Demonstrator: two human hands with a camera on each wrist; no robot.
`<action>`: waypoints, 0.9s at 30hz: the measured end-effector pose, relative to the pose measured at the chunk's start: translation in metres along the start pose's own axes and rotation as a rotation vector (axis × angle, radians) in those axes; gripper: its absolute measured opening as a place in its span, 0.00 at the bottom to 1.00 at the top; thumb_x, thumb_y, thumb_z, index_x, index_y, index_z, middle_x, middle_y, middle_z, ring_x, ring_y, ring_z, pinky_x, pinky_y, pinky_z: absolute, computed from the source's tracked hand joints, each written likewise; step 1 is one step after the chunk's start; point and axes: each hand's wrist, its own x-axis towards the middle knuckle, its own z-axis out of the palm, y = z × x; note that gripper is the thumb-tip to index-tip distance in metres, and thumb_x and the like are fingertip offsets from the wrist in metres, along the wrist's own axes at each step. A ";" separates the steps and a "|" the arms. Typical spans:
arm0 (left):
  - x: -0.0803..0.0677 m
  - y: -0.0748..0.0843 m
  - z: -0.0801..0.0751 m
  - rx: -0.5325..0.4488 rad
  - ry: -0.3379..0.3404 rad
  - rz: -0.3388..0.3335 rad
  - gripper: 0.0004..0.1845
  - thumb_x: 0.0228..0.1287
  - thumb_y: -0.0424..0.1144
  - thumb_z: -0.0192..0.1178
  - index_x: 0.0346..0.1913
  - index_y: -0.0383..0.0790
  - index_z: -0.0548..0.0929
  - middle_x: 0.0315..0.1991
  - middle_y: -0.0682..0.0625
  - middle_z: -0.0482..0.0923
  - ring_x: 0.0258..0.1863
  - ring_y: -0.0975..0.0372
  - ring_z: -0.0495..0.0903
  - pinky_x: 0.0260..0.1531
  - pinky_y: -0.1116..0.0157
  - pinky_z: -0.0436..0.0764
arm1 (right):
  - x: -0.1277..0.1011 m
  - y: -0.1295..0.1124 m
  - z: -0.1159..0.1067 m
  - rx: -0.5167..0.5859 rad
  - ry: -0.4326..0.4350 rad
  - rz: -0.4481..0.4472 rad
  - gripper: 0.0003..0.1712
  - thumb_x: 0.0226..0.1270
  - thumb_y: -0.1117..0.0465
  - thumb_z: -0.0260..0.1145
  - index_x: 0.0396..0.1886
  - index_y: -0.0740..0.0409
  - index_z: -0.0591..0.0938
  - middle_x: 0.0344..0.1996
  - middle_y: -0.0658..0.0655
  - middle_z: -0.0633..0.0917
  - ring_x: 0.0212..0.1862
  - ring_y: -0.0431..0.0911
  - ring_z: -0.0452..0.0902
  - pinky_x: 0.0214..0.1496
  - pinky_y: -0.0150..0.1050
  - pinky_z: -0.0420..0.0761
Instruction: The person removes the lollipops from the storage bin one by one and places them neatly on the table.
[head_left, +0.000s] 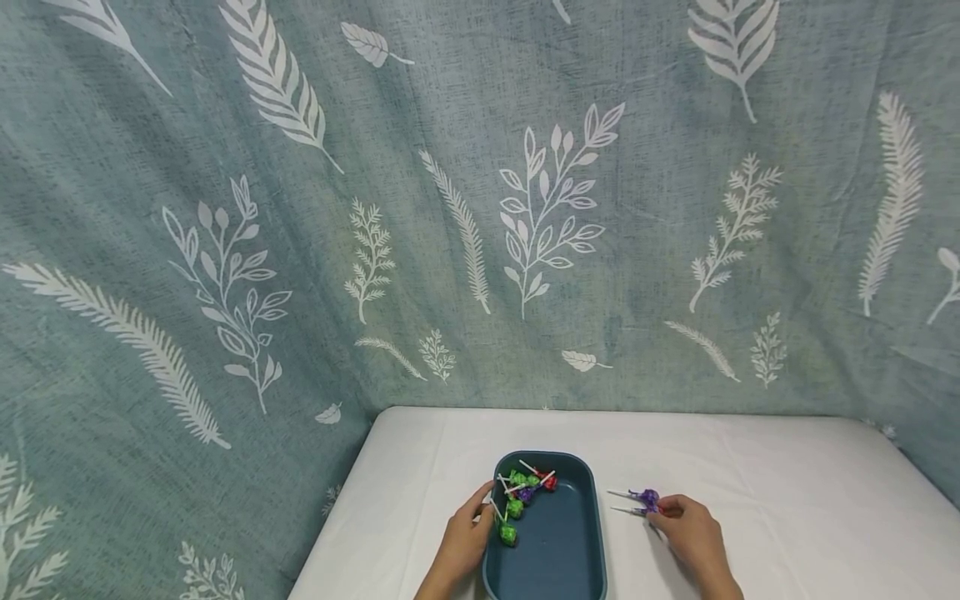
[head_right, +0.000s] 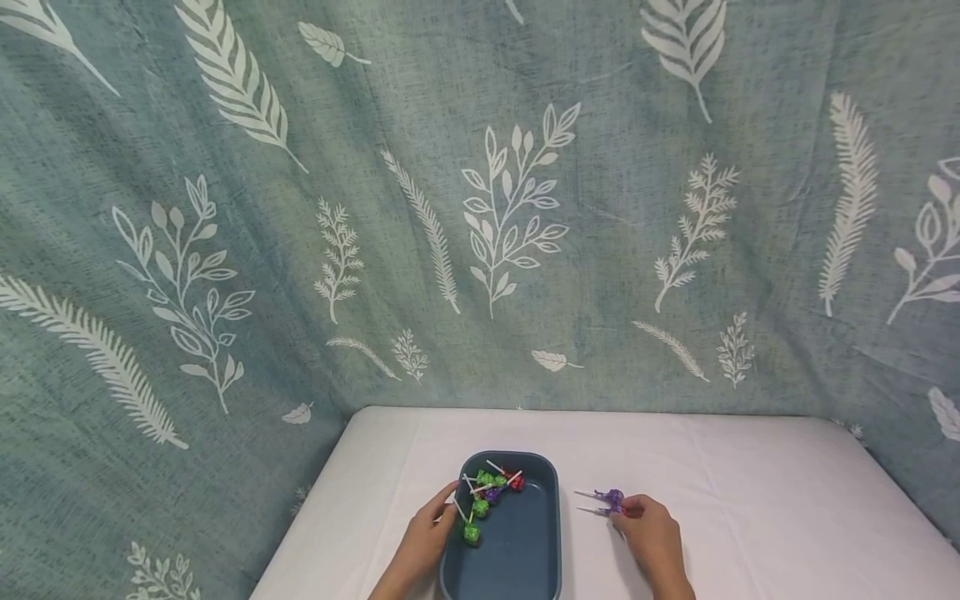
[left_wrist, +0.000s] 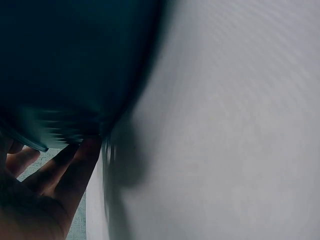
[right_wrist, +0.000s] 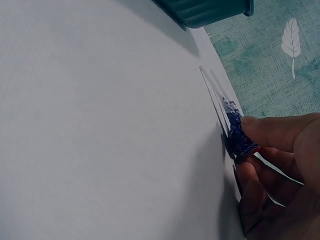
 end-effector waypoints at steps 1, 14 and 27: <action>0.000 0.000 0.000 -0.001 0.001 0.000 0.24 0.76 0.40 0.53 0.72 0.42 0.74 0.48 0.43 0.85 0.48 0.49 0.85 0.50 0.45 0.80 | 0.000 0.000 0.000 -0.001 0.003 0.001 0.20 0.59 0.63 0.74 0.46 0.73 0.82 0.35 0.65 0.86 0.41 0.61 0.81 0.51 0.59 0.74; -0.001 0.001 0.000 0.000 0.001 -0.007 0.24 0.76 0.40 0.53 0.71 0.42 0.74 0.48 0.42 0.85 0.49 0.47 0.84 0.51 0.44 0.79 | 0.002 0.004 0.005 0.004 0.029 0.000 0.21 0.58 0.64 0.74 0.48 0.73 0.81 0.35 0.63 0.86 0.41 0.60 0.81 0.51 0.60 0.73; -0.002 0.001 0.000 0.006 0.008 0.006 0.24 0.76 0.41 0.53 0.71 0.42 0.74 0.47 0.44 0.85 0.49 0.49 0.84 0.49 0.46 0.80 | -0.001 0.005 0.004 0.006 0.031 -0.012 0.23 0.57 0.64 0.75 0.49 0.74 0.81 0.36 0.64 0.85 0.41 0.60 0.81 0.49 0.58 0.75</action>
